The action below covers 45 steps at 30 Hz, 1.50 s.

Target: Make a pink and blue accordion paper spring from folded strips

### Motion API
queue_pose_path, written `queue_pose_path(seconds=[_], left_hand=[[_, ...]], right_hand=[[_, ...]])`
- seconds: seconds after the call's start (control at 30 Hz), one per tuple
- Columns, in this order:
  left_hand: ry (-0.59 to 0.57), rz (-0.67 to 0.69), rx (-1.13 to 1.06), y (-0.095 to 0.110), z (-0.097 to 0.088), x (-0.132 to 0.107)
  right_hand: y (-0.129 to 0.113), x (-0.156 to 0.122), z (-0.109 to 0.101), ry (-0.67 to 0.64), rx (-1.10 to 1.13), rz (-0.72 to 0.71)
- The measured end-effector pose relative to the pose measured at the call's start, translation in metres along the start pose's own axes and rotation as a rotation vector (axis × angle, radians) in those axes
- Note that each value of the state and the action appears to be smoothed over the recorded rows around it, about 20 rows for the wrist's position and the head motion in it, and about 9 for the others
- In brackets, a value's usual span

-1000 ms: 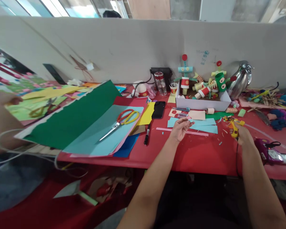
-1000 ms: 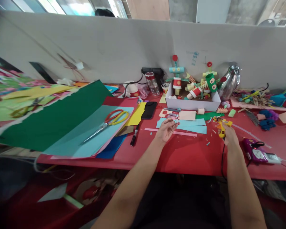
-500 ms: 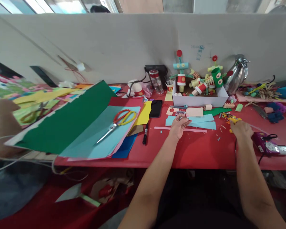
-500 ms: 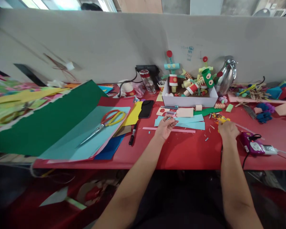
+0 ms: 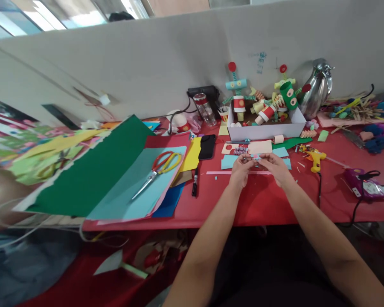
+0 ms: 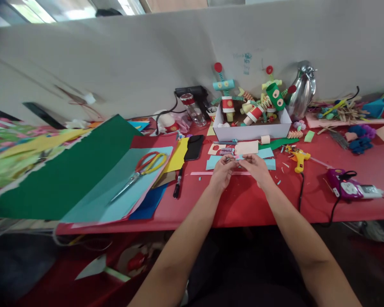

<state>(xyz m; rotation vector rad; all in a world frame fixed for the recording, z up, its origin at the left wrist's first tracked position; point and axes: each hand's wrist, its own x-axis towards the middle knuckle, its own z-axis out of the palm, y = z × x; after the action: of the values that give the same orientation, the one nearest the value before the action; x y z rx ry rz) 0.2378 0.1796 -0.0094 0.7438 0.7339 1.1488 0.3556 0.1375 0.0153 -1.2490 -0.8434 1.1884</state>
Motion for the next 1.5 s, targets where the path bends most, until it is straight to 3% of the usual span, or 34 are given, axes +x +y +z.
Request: queue_pose_path(seconds=[0.37, 0.6, 0.83, 1.2, 1.5], left_hand=[[-0.001, -0.081, 0.080, 0.001, 0.004, -0.006], [-0.004, -0.132, 0.118, 0.003, 0.006, -0.008], [-0.002, -0.164, 0.153, 0.004, 0.006, -0.009], [0.009, -0.140, 0.202, 0.003, 0.006, -0.009], [0.066, -0.206, 0.182, 0.003, 0.004, -0.007]], right_hand=[[0.001, -0.001, -0.006, 0.060, -0.068, -0.055], [-0.001, -0.002, -0.012, 0.017, -0.212, -0.097], [0.003, 0.005, -0.018, -0.003, -0.353, -0.322], [0.007, 0.018, -0.031, -0.092, -0.554, -0.393], [0.002, 0.018, -0.040, -0.208, -0.805, -0.708]])
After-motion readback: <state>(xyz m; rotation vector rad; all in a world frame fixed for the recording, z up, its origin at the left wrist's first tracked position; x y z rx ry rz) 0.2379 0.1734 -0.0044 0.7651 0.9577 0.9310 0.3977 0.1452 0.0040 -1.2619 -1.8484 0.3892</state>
